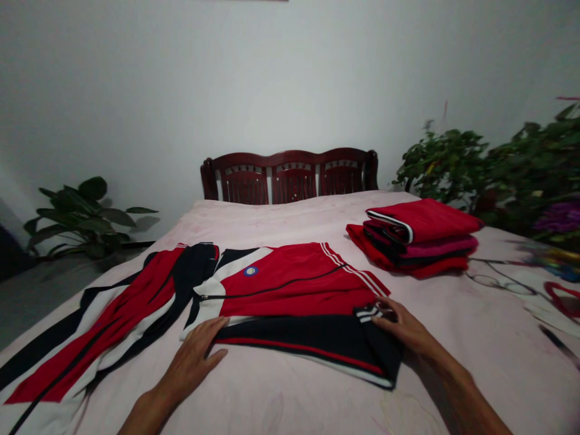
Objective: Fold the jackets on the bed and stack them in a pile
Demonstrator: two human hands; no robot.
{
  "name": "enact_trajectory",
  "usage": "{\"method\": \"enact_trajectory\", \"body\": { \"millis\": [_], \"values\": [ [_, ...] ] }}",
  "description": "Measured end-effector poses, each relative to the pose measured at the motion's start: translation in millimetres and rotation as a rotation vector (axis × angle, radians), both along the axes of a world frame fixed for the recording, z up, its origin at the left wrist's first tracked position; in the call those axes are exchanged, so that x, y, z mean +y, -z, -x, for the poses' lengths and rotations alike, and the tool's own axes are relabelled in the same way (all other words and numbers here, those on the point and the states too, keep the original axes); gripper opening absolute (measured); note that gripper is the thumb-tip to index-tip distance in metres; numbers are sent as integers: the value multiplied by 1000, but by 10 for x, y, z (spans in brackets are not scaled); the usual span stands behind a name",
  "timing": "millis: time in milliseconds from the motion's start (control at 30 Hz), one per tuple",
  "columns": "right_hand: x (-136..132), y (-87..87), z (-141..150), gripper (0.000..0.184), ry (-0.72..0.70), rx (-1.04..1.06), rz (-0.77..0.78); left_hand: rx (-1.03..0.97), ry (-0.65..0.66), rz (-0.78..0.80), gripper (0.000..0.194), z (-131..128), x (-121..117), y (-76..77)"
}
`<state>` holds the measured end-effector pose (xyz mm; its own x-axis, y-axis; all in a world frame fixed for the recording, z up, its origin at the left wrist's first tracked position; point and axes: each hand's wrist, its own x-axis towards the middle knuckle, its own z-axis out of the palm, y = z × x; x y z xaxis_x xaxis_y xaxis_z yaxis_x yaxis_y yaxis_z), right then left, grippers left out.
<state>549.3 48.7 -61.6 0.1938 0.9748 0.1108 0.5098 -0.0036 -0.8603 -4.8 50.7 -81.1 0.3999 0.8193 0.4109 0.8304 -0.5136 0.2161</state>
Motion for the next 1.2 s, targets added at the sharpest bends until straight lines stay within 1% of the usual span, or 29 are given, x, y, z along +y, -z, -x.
{"method": "enact_trajectory", "body": {
  "millis": [33,100,133,167,233,300,367,433,467,533,600,700,733,800,867,967,1033,1067,1133,1200],
  "values": [
    [-24,-29,27,70,-22,-97,19,14,1,7,54,3,22,-8],
    [-79,-111,103,70,-31,-233,107,28,-5,0,46,10,81,-22],
    [-115,-166,146,66,-49,-244,170,26,-11,-12,39,12,111,-29],
    [-158,-231,188,59,-84,-209,236,18,-16,-26,33,15,135,-37],
    [-268,-387,250,49,-221,-20,323,-20,-35,-45,27,32,157,-63],
    [-389,-559,265,49,-356,224,336,-88,-68,-47,25,72,141,-104],
    [-475,-711,238,57,-400,413,312,-160,-100,-29,27,135,106,-147],
    [-478,-793,198,63,-374,466,268,-190,-114,0,27,201,77,-172],
    [-443,-795,179,62,-345,433,247,-179,-113,25,27,225,68,-175],
    [-317,-713,148,57,-293,264,210,-128,-109,77,26,245,55,-161],
    [-165,-544,118,52,-248,15,153,-73,-97,112,28,227,40,-141],
    [-8,-280,75,54,-181,-316,38,-19,-74,97,37,167,3,-127],
    [17,-223,69,56,-176,-395,14,-5,-59,86,40,148,-8,-126],
    [46,-175,84,55,-211,-516,-2,11,-27,68,43,115,-13,-127],
    [80,-201,137,52,-277,-625,2,13,-11,72,41,86,9,-130],
    [178,-318,253,51,-328,-774,11,-16,-62,112,32,54,85,-152],
    [245,-435,317,51,-352,-839,22,-44,-105,139,31,56,139,-189],
    [266,-505,336,47,-365,-859,35,-53,-115,148,31,69,162,-212],
    [264,-659,344,37,-378,-873,64,-61,-123,157,29,113,188,-263],
    [205,-797,318,27,-357,-854,114,-53,-119,188,26,160,185,-311]
  ]
}}
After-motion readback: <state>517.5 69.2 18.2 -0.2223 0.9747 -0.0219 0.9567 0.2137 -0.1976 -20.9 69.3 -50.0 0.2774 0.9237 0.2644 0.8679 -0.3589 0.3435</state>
